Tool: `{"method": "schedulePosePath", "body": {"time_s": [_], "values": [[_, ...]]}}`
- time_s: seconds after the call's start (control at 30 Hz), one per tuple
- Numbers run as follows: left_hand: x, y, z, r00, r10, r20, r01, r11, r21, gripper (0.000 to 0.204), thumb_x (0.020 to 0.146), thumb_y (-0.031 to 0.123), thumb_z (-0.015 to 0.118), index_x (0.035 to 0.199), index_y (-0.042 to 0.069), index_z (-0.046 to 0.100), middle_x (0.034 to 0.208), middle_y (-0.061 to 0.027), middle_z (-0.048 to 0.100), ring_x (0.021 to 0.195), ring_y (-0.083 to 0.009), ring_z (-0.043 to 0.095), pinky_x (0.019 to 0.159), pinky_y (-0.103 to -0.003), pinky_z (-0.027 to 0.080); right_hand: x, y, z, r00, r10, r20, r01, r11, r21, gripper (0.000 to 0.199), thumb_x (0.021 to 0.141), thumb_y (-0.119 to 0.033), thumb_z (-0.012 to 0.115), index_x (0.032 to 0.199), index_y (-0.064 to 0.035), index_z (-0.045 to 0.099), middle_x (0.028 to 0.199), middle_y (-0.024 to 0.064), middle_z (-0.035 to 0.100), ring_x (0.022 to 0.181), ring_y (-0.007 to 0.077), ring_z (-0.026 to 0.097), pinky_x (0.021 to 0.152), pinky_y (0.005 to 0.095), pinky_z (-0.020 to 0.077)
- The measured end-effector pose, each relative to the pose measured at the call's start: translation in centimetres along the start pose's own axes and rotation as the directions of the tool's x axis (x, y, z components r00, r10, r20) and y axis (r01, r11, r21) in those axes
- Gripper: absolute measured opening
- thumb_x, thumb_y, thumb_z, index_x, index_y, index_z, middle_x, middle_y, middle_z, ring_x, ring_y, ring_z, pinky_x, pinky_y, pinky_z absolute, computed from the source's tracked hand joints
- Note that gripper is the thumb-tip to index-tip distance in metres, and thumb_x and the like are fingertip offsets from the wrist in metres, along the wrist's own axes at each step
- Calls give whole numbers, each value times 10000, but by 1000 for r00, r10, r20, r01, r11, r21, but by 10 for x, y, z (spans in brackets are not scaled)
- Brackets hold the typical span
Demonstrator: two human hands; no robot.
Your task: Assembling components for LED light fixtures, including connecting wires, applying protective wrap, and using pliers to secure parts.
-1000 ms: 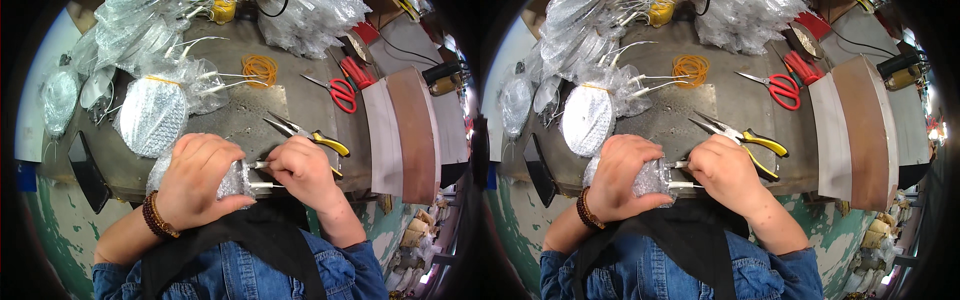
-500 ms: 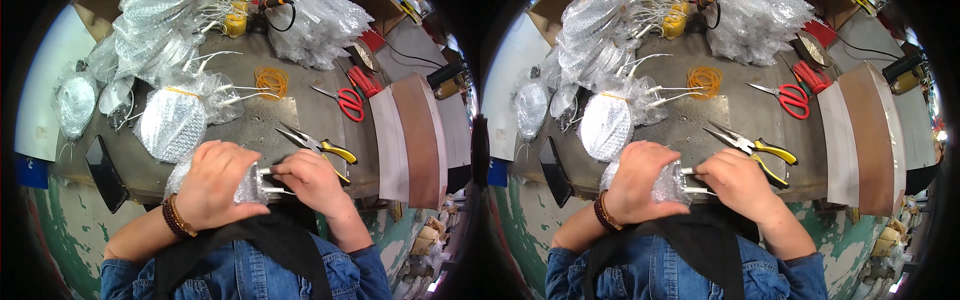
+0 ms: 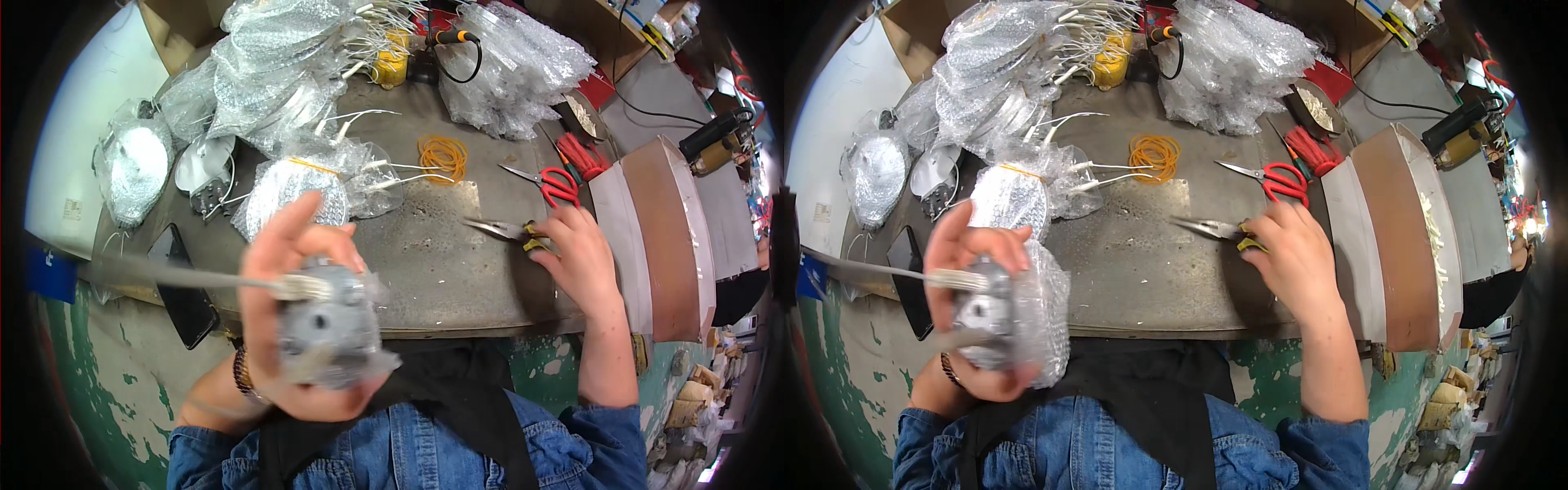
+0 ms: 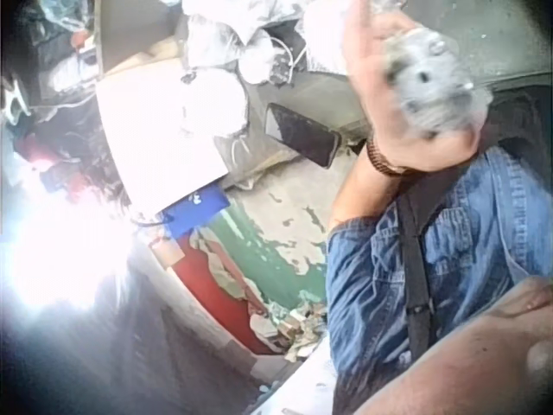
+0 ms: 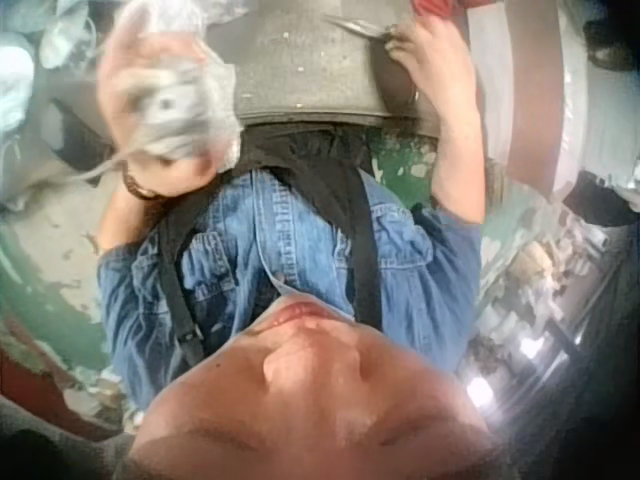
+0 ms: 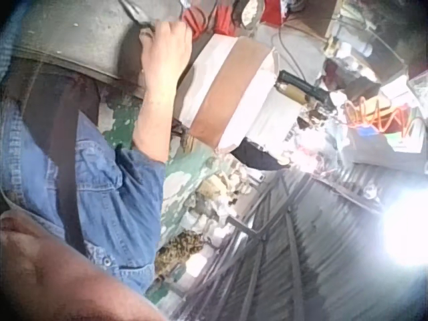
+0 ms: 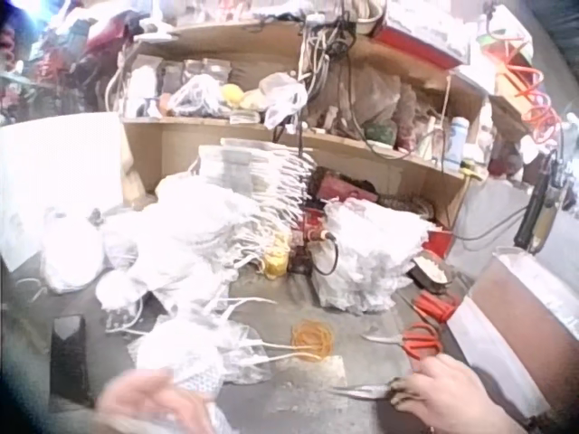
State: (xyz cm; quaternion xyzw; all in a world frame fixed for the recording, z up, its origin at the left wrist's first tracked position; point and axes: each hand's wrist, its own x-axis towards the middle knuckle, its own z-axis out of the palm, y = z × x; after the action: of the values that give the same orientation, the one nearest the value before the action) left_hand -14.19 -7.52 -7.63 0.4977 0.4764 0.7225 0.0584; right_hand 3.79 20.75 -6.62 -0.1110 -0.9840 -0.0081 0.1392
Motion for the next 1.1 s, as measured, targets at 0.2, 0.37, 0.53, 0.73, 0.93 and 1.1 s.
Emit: {"method": "schedulePosePath", "body": {"time_s": [0.2,0.37,0.53,0.73,0.93,1.1], "values": [[-15,17,-23,933,-165,-320,120,980,-157,801,846,316,777,1494,133,342,886,-46,562,907,-204,583,1116,-544,364,102,-17,65,989,-145,12,143,984,107,177,823,-215,715,923,-79,664,973,98,613,967,311,612,838,424,502],[-39,45,-43,868,-195,-457,83,964,-254,1234,502,435,953,1502,96,315,939,-33,491,908,-183,533,1123,-447,379,116,-13,73,998,-39,38,26,957,290,156,805,-192,723,857,-51,681,919,122,635,934,318,630,814,427,507],[-52,45,-51,841,-293,-454,127,924,-360,1190,502,405,897,1496,97,320,949,-36,475,929,-179,510,1126,-429,377,109,3,69,985,90,144,-142,901,410,177,815,-195,723,876,-32,693,943,139,659,941,325,634,825,409,501],[-50,37,-46,891,-277,-360,154,930,-335,1142,581,440,849,1482,25,282,953,-43,442,908,-170,500,1138,-425,381,107,-3,73,993,-50,109,6,929,370,146,842,-162,697,927,-45,670,991,120,632,1004,321,606,874,408,483],[-58,34,-49,916,-239,-321,126,933,-337,1175,558,454,865,1487,37,278,947,-41,456,913,-171,511,1128,-423,392,115,2,59,978,102,182,-178,862,475,114,868,-128,684,920,-32,653,929,90,646,887,216,621,810,345,486],[-46,36,-37,872,-338,-355,219,916,-335,1146,545,417,832,1487,58,288,935,-49,469,907,-182,523,1114,-421,398,107,35,79,947,246,206,-262,226,938,72,935,-129,658,967,-76,621,1038,87,683,848,120,644,636,269,463]]}}
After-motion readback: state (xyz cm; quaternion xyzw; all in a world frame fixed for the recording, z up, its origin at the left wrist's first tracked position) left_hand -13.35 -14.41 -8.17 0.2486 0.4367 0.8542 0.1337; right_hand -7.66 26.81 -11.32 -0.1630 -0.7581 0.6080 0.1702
